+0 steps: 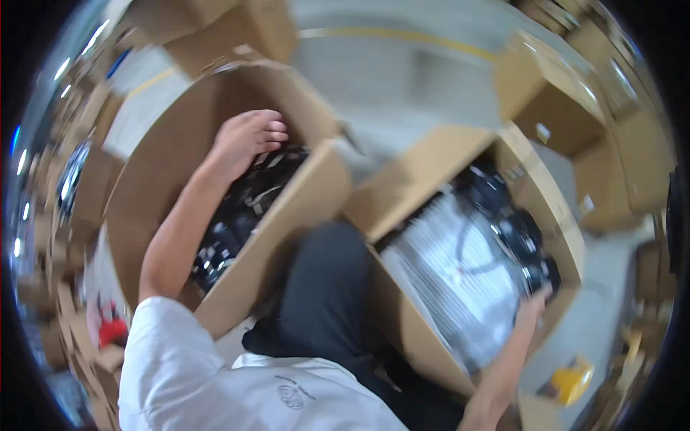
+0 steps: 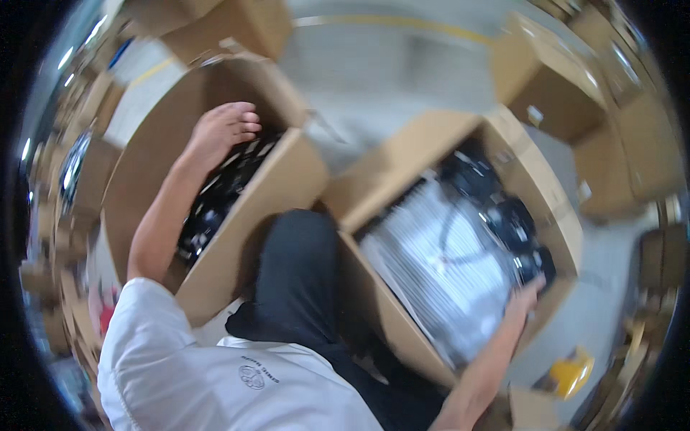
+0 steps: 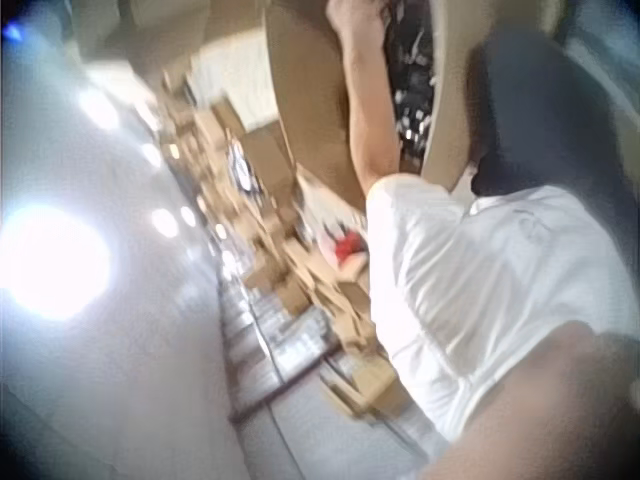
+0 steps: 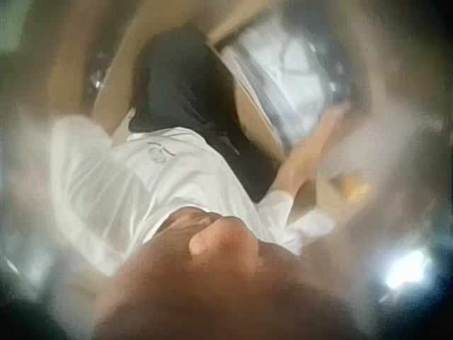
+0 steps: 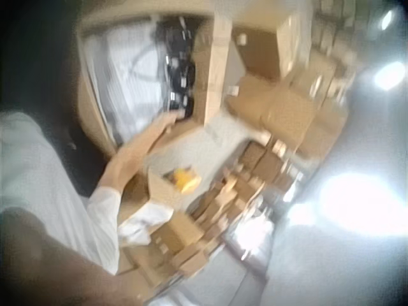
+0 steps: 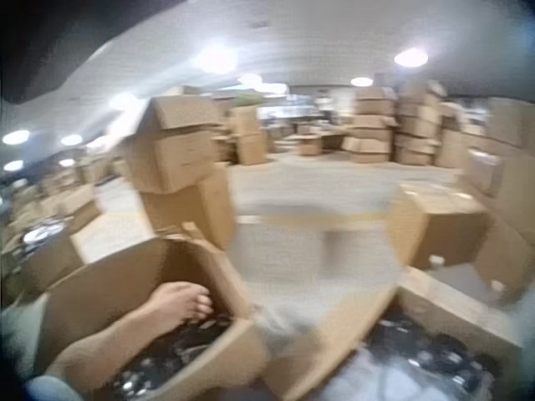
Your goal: The person packs vehicle lights into a cardboard box by hand, transferring the lights from an adjacent box and placing protective foam sheets over each completed layer.
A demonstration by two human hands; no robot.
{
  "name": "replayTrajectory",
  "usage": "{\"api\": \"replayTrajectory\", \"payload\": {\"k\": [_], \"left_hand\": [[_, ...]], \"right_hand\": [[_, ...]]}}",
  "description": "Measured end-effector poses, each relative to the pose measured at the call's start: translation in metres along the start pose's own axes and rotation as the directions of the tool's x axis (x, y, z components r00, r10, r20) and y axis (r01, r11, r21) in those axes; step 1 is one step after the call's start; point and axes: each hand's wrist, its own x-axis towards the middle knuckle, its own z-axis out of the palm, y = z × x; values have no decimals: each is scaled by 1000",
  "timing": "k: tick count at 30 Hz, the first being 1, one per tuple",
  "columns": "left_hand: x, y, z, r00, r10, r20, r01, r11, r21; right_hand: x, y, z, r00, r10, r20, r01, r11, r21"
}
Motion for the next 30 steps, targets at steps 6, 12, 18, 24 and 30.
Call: {"api": "replayTrajectory", "payload": {"k": [6,12,18,24,30], "left_hand": [[2,-173,-246,841,-260,-475,458,810,367],[34,-339,-268,970,32,-240,214,355,910],[92,-343,-192,962,59,-265,236,301,924],[83,-330,-209,999,-48,24,-19,98,995],[16,-340,-207,981,113,159,-194,459,867]], "right_hand": [[-43,-23,9,986,140,95,-60,814,-578],[-93,-66,11,932,-54,359,340,476,-811],[-185,-55,63,735,-142,663,658,391,-644],[-286,-21,126,595,-98,798,747,433,-504],[-376,-11,170,451,47,891,801,419,-427]]}}
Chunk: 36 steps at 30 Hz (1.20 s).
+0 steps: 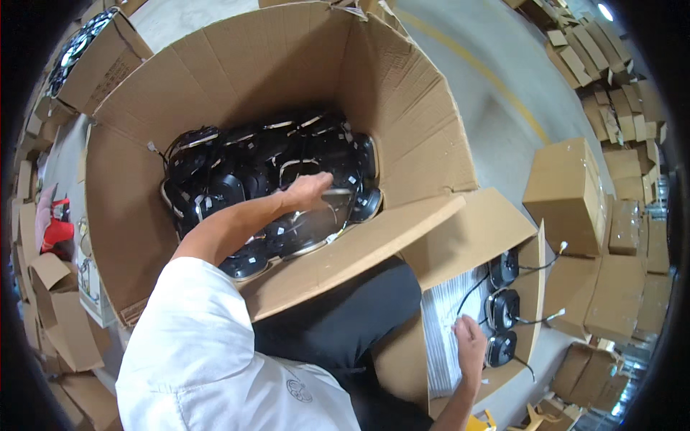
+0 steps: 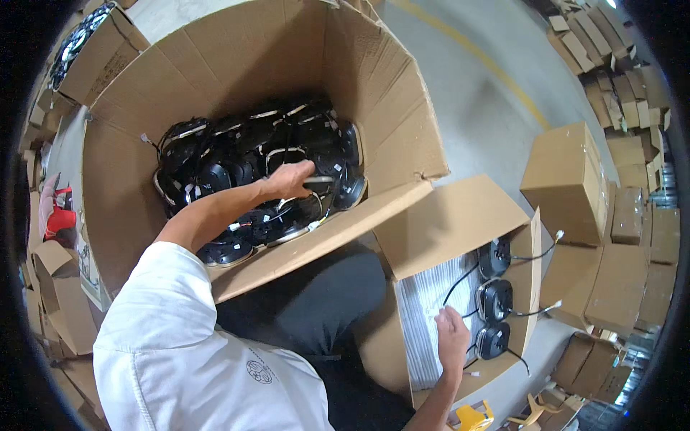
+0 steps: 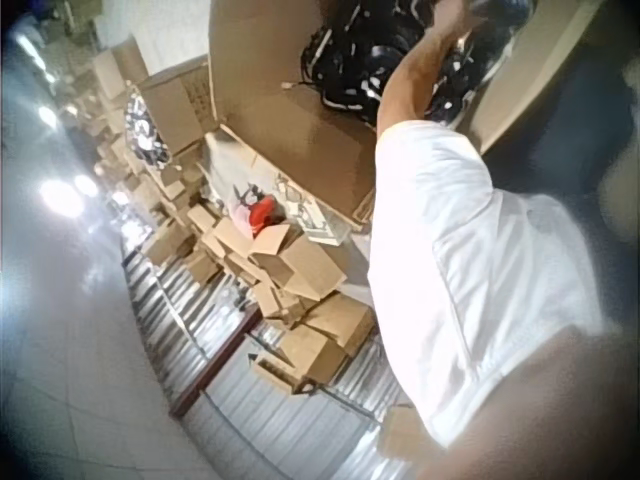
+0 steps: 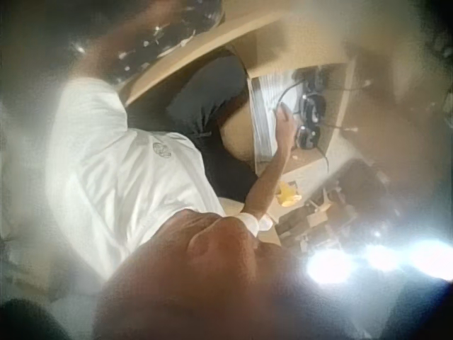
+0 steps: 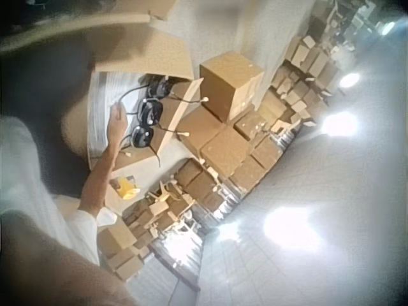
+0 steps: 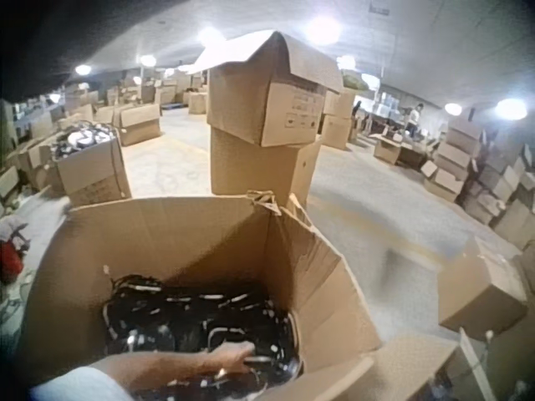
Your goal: The person packs vehicle lights into a cardboard box by hand, transferring the lights from an adjacent box and placing protective foam sheets over each completed layer.
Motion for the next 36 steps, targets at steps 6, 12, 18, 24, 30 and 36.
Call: {"api": "replayTrajectory", "payload": {"k": [6,12,18,24,30,36], "left_hand": [[2,72,-147,984,-178,-22,112,704,-701],[-3,266,-300,915,387,-118,-342,583,-737],[118,219,-169,910,-392,-136,-31,263,-964],[207,65,26,549,-834,-52,657,469,-590],[193,-20,2,488,-864,123,743,337,-579],[88,187,-195,957,-287,-43,69,369,-927]], "right_hand": [[-25,-145,3,958,-264,-114,279,950,138],[1,-338,71,781,-567,-264,623,670,404],[9,-322,43,797,-367,-480,587,658,473],[-25,-228,-25,783,-191,-592,605,461,650],[-27,-172,-69,783,-72,-618,564,502,656],[-75,-155,-138,821,-287,-494,499,781,376]]}}
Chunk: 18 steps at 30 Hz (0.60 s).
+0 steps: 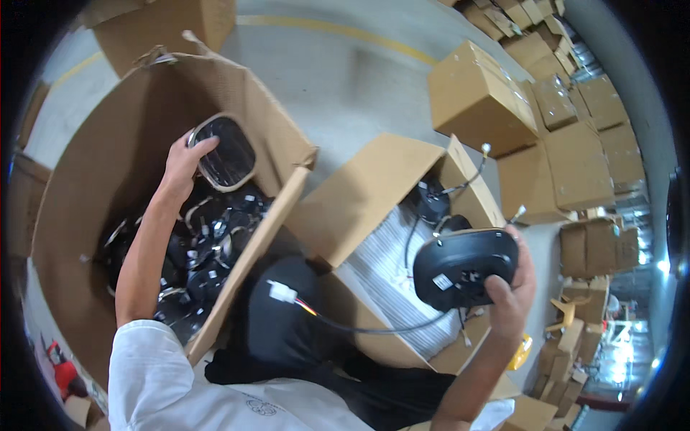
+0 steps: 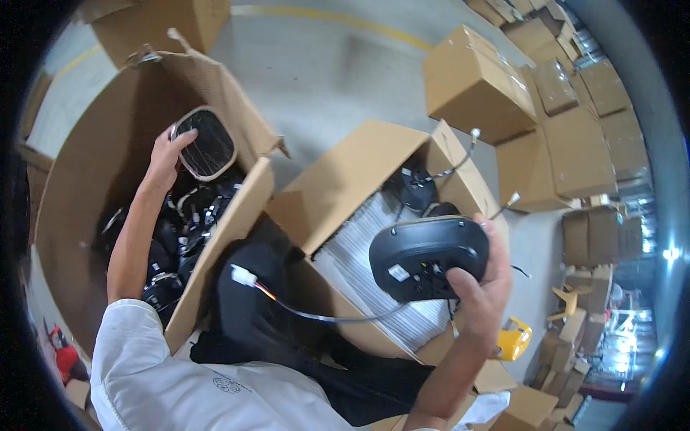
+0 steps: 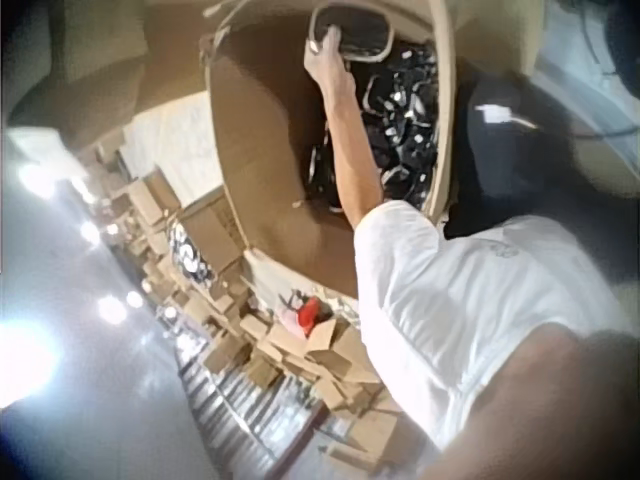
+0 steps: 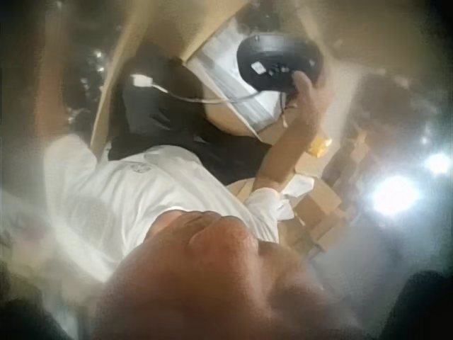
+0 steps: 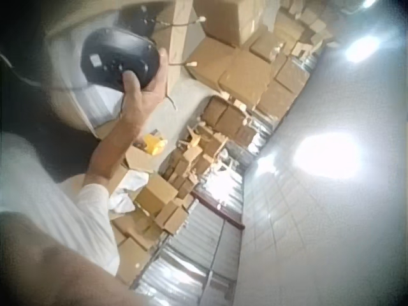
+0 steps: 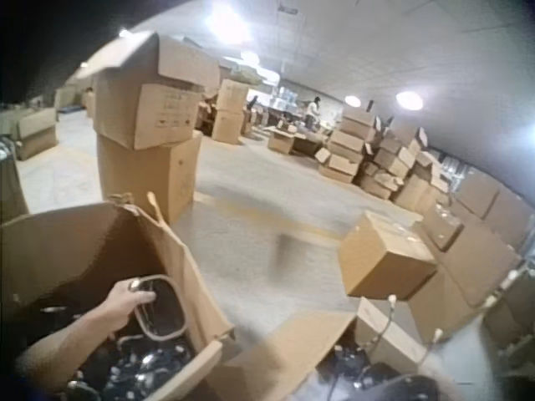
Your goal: The person packs vehicle lights into a cardboard box by hand, transferring the lights from an adjacent box and placing protective foam sheets over each completed layer.
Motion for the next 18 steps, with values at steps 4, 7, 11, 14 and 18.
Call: {"api": "replayTrajectory", "payload": {"k": [4,7,11,14,18], "left_hand": [[-107,164,97,918,201,342,-331,864,379],[-154,203,150,855,72,514,-326,845,423],[-206,225,206,810,-137,570,-92,931,353],[-233,210,246,827,-268,494,109,939,327],[-259,153,262,584,-37,811,-163,973,162]], "right_hand": [[14,-75,50,939,-40,341,21,998,58],[7,-129,111,809,-140,570,207,977,-53],[-17,-121,109,853,-274,443,329,943,-50],[-49,-97,71,966,-216,142,203,974,103],[-83,-62,52,888,-460,-8,459,885,-78]]}}
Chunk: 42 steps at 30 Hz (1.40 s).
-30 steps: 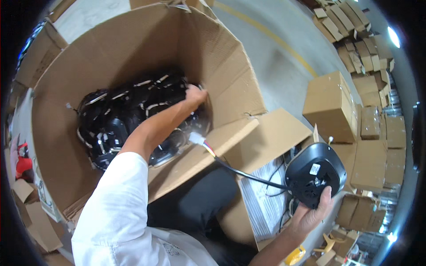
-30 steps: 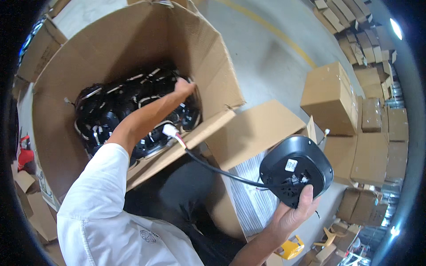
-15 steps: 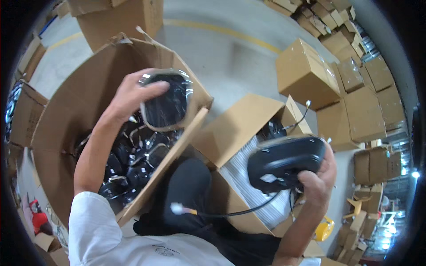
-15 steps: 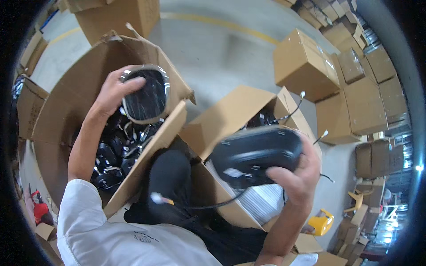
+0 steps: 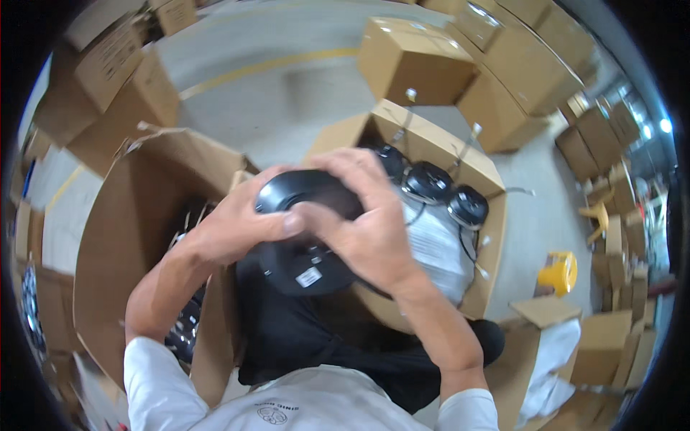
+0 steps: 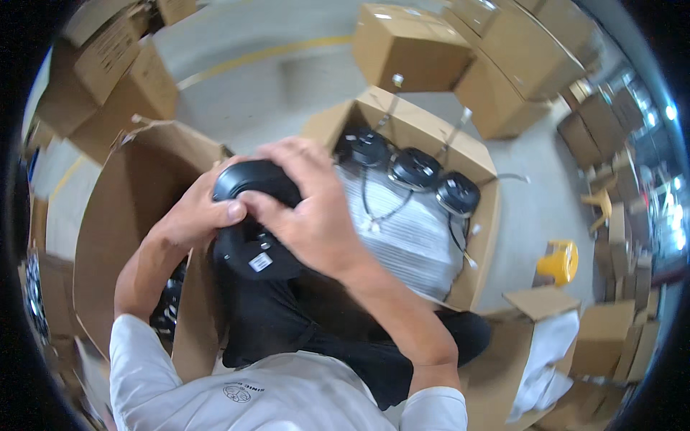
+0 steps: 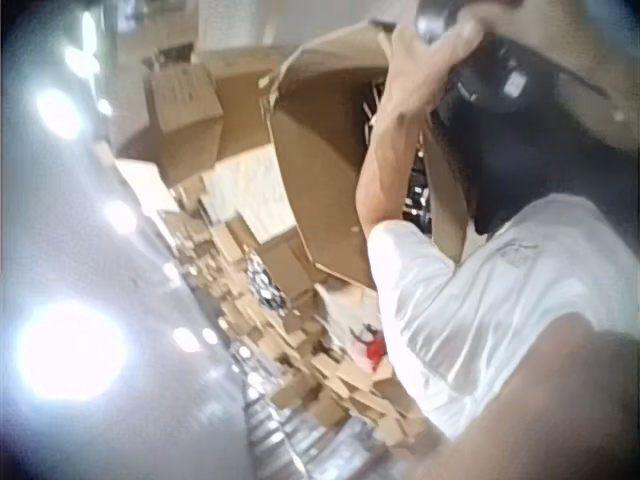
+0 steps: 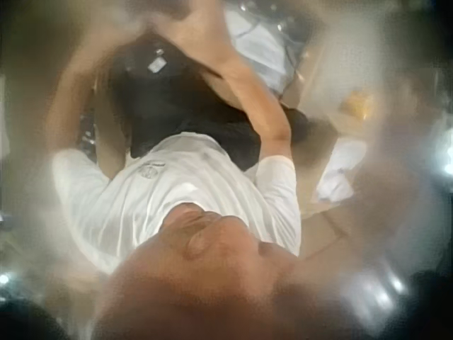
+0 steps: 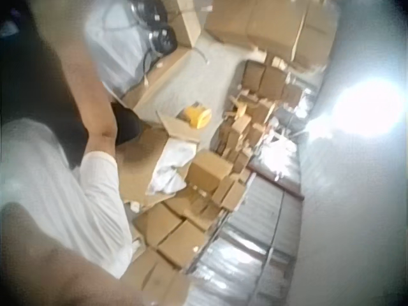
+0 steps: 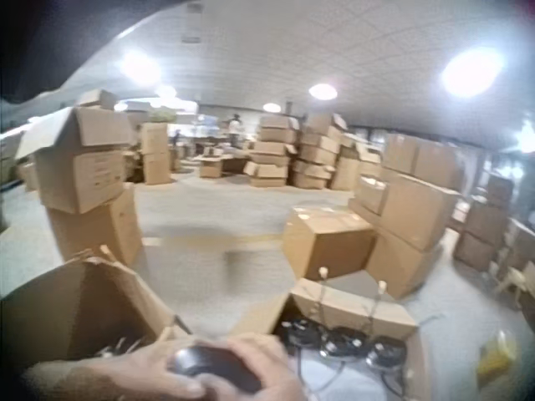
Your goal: The person packs vehicle lights into a cardboard box by hand, transferring the lights from an adjacent box and placing protective foam sheets over each completed layer.
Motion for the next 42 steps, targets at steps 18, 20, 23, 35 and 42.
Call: {"api": "replayTrajectory", "payload": {"k": [18,20,23,35,42], "left_hand": [[137,3,119,977,-5,-215,-155,674,-723],[153,-16,121,976,-62,-210,-117,663,-739],[159,-55,125,977,-68,-201,-48,852,-522],[15,-131,-227,667,0,-745,-185,969,-165],[-133,-323,-379,273,-227,-935,395,913,-106]], "right_hand": [[-62,119,-99,963,265,-44,-165,715,679],[-58,116,-74,954,282,-104,-148,743,653],[-36,117,-67,745,503,-438,-101,734,671],[-53,391,-57,549,822,148,-832,554,10],[-56,438,26,768,639,-26,-586,686,-432]]}}
